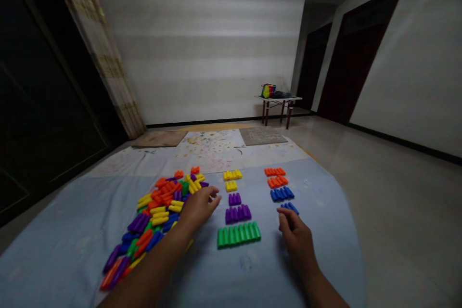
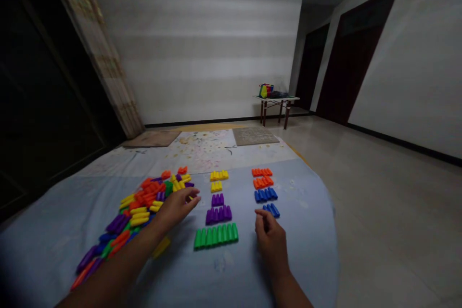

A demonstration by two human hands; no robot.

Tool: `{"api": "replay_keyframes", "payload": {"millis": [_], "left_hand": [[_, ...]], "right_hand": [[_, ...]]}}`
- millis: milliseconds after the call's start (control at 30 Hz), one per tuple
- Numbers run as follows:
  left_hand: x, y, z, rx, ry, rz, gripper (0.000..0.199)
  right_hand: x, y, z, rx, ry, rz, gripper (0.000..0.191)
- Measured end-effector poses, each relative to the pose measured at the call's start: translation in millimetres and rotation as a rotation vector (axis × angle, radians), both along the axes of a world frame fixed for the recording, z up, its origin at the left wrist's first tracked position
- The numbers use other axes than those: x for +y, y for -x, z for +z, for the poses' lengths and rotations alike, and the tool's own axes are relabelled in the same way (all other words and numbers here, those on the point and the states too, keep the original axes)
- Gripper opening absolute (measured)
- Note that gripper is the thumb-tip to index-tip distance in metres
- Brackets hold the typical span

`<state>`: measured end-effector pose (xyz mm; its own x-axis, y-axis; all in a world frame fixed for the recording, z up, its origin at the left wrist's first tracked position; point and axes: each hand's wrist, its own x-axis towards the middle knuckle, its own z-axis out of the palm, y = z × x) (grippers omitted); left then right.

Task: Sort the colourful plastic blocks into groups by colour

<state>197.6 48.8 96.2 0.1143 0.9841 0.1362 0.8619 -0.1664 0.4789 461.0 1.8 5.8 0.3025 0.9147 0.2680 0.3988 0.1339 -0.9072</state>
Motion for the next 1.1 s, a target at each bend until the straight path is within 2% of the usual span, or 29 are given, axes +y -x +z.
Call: {"api": "replay_keyframes", "payload": {"millis": [133, 233, 433, 600, 733, 900, 1100], "left_hand": [[-2, 56, -6.5, 0.114, -0.022, 0.130, 0.034], [1, 79, -16.6, 0.116, 0.016, 0.162, 0.035], [5, 82, -44.0, 0.087, 0.054, 0.129, 0.045], [1, 81, -43.9, 0.030, 0.011, 0.138, 0.040], [-2, 88, -39.3, -0.241, -0.080, 0.168, 0.035], [-1, 95, -42.9, -0.809, -0.038, 0.325, 0.032], [-2, 95, -45.9, -0.987, 0.000, 0.391, 0.022]], "right_hand": [[-1, 3, -2.8, -0.109, -0.003, 0.098, 0.037], [0, 4, -4.2, -0.167, -0.016, 0.113, 0.037], [2, 2, -4.0, -0.210, -0.024, 0.107, 0.038], [0, 2, -1.9, -0.198, -0.014, 0.106, 0.039], [0, 3, -2.7, -0.192, -0.016, 0.112, 0.038], [1, 2, -2.7, -0.195, -0.013, 0.101, 0.037], [-1, 2, -2.1, -0.177, -0.010, 0.097, 0.039]]}}
